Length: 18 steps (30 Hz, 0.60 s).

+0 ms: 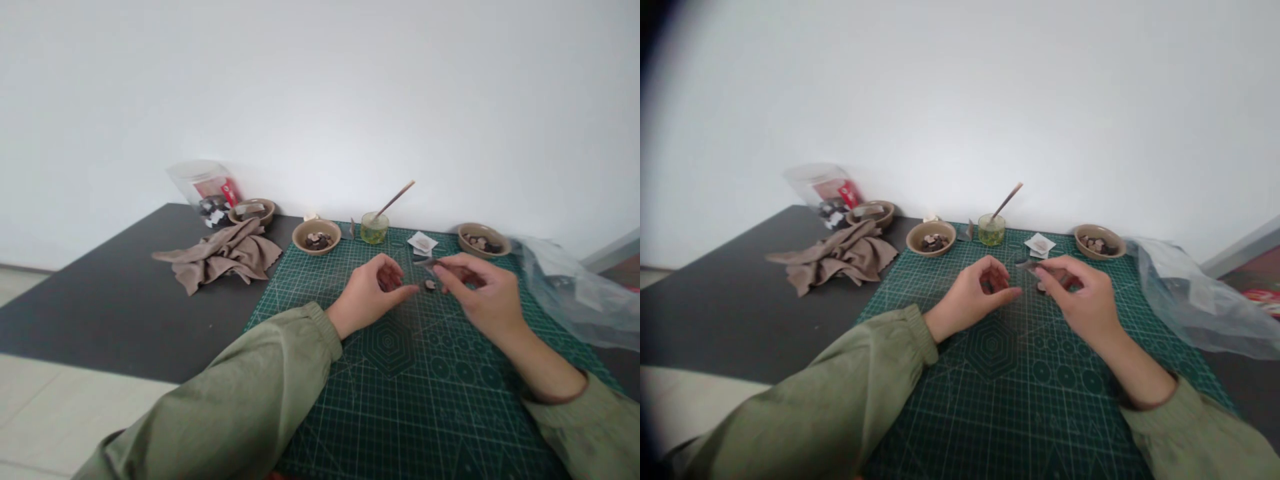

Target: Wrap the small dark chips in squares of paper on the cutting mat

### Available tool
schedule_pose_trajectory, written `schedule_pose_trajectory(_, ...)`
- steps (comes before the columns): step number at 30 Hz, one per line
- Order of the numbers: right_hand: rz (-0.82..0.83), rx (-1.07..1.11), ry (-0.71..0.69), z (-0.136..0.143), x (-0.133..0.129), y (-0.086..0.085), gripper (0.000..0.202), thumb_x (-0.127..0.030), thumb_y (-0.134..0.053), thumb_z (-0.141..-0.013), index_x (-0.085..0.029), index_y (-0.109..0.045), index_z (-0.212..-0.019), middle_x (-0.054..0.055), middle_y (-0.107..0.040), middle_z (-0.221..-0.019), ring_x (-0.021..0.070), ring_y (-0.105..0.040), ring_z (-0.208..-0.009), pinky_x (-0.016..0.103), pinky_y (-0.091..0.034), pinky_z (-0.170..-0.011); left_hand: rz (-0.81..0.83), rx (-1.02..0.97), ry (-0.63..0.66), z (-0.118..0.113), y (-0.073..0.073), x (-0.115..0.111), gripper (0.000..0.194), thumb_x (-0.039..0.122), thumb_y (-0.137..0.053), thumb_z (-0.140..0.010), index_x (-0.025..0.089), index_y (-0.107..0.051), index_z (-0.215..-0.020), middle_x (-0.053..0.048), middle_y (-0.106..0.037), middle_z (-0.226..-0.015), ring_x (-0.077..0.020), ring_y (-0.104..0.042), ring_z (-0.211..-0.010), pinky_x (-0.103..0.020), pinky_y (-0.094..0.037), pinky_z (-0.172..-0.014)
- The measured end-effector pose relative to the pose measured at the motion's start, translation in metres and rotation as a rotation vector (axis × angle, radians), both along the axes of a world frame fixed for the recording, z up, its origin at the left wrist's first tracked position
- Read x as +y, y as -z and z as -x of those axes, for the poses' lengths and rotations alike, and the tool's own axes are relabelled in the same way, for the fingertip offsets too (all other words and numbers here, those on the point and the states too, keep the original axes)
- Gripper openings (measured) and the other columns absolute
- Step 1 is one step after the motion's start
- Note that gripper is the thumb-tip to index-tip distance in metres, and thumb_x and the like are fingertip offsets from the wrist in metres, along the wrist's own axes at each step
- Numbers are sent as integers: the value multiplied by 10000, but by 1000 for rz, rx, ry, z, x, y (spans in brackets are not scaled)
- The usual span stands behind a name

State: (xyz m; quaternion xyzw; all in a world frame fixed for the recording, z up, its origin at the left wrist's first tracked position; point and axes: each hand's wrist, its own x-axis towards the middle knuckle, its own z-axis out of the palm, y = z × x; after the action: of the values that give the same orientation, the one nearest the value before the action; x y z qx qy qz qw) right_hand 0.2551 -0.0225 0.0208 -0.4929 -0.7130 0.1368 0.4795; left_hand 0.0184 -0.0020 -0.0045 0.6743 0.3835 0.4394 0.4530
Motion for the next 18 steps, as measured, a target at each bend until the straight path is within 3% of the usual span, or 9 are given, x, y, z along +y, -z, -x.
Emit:
schedule_pose_trajectory(4, -245, -341, -86, 32, 26, -65, 106, -316, -772, -1023, -296, -865, -1070, 50, -795, -1068, 192, -700, -775, 356, -514, -645, -242, 171, 39, 4, -6, -6, 228, 372, -816, -944, 199, -697, -1031, -28, -735, -926, -151, -615, -753, -298, -493, -702)
schedule_pose_trajectory(6, -326, -576, -119, 59, 54, -91, 128, -298, -752, -1027, -301, -877, -1059, 52, -784, -1046, 214, -707, -840, 367, -480, -685, -342, 222, 68, 5, -7, -8, 184, 334, -783, -959, 202, -714, -1068, -44, -743, -996, -167, -647, -826, -307, -507, -745)
schedule_pose_trajectory(8, -303, -830, -140, 89, 88, -104, 171, -296, -711, -1043, -293, -881, -1059, 57, -791, -1022, 241, -711, -887, 371, -430, -681, -394, 253, 85, 6, -6, -9, 172, 324, -754, -977, 206, -723, -1098, -50, -743, -1031, -183, -678, -887, -313, -520, -774)
schedule_pose_trajectory(12, -204, -1189, -187, 137, 152, -98, 240, -282, -649, -1053, -294, -882, -1112, 67, -826, -1160, 263, -732, -981, 370, -412, -714, -427, 263, 93, 7, -3, -8, 158, 315, -725, -988, 217, -715, -1111, -52, -752, -1056, -206, -713, -953, -324, -540, -800)
schedule_pose_trajectory(18, -155, -1215, -194, 159, 197, -76, 253, -266, -668, -1024, -310, -896, -1126, 45, -868, -1166, 272, -741, -1064, 365, -463, -818, -470, 276, 76, 6, -1, -6, 89, 292, -698, -973, 226, -667, -1024, -55, -747, -1078, -231, -725, -985, -352, -565, -837)
